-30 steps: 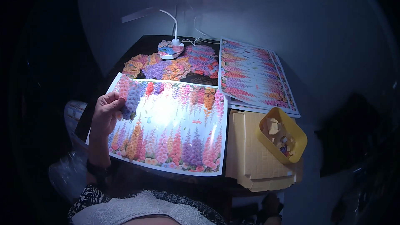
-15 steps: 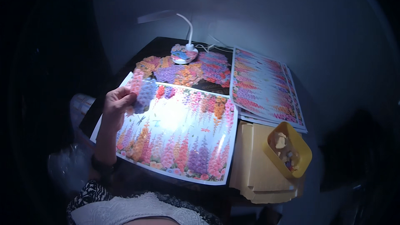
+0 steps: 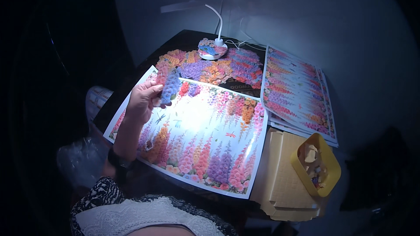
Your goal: The recorder is organizing and peeling flower stickers, then placing them into a packaging folder.
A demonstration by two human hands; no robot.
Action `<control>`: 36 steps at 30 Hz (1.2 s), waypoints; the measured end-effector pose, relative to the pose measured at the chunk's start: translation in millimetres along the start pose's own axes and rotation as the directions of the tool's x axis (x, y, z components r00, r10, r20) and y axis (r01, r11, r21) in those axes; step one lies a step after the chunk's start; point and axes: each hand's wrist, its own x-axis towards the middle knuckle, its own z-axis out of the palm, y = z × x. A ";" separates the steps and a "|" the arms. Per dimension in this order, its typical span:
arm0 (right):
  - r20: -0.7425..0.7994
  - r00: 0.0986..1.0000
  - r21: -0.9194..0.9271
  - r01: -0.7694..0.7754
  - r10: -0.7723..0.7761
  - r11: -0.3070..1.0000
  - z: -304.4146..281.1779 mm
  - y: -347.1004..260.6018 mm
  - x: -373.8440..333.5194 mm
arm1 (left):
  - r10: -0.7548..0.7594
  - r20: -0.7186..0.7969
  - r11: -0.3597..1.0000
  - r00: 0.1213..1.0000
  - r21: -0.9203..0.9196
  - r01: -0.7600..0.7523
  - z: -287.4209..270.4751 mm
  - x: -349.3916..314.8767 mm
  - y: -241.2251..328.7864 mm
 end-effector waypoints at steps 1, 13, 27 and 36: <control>0.003 1.000 0.005 -0.017 0.017 1.000 1.5 3.8 0.7 | -0.007 0.004 1.000 1.000 -0.001 0.007 2.7 1.5 -2.5; -0.007 0.999 0.050 -0.042 0.043 0.998 1.6 2.4 8.0 | -0.149 0.137 0.989 0.979 -0.002 0.151 0.3 3.5 -19.5; 0.021 0.994 0.074 -0.109 0.108 0.991 14.6 6.1 25.1 | -0.163 0.134 0.987 0.977 0.037 0.159 11.1 3.8 -21.4; 0.036 0.991 0.091 -0.135 0.132 0.987 24.5 11.7 29.5 | -0.158 0.139 0.987 0.978 0.062 0.150 7.3 4.6 -25.2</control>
